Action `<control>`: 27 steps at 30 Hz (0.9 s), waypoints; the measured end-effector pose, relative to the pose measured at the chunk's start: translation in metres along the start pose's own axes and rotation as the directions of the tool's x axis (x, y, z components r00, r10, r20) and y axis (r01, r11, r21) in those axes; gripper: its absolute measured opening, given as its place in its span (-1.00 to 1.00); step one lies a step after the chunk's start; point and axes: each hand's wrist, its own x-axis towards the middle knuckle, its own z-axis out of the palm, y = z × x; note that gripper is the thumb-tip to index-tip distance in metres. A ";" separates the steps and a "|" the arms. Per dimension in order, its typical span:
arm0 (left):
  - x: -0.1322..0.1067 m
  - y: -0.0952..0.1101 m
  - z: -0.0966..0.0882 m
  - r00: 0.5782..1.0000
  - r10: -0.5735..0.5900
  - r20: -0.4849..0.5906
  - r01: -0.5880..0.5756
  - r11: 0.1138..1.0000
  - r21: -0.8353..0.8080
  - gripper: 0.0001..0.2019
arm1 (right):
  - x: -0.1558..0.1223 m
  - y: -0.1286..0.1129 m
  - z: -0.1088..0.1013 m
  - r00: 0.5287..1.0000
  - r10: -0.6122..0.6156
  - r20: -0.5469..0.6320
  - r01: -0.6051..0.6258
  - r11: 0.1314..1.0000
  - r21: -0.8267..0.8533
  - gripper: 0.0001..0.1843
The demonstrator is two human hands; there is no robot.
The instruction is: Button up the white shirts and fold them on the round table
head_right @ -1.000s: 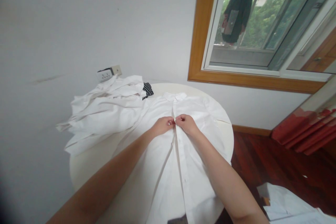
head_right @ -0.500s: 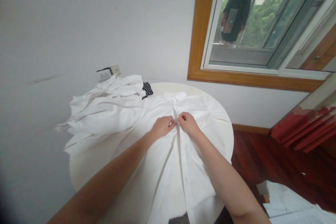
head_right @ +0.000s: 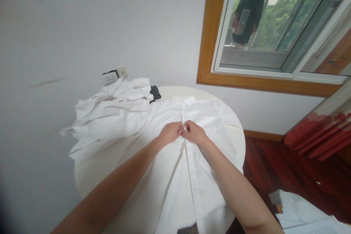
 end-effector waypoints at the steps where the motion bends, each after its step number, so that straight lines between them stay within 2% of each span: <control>1: 0.001 -0.001 -0.001 1.000 -0.011 0.014 0.012 0.999 -0.040 -0.81 | 0.000 0.000 0.001 1.000 0.007 -0.018 -0.007 1.000 -0.002 -0.77; 5: 0.003 -0.005 -0.003 0.995 -0.065 0.073 0.076 0.985 -0.153 -0.82 | 0.003 0.003 0.001 0.998 0.009 -0.069 -0.008 1.000 0.021 -0.83; 10: 0.005 -0.006 -0.003 0.994 -0.070 0.083 0.082 0.985 -0.154 -0.71 | 0.005 0.006 -0.003 0.978 -0.060 -0.198 0.078 0.993 0.084 -0.89; 16: 0.009 -0.015 -0.005 0.986 -0.053 0.158 0.110 0.917 -0.383 -0.75 | 0.006 0.008 -0.001 0.993 -0.048 -0.108 0.066 0.983 0.171 -0.87; 20: 0.012 -0.022 -0.003 0.981 -0.045 0.189 0.140 0.837 -0.530 -0.71 | 0.007 0.010 0.000 0.992 -0.045 -0.115 0.068 0.977 0.201 -0.85; 27: 0.014 -0.026 0.004 0.980 -0.026 0.200 0.139 0.804 -0.579 -0.74 | 0.008 0.011 0.002 0.991 -0.058 -0.123 0.085 0.970 0.229 -0.81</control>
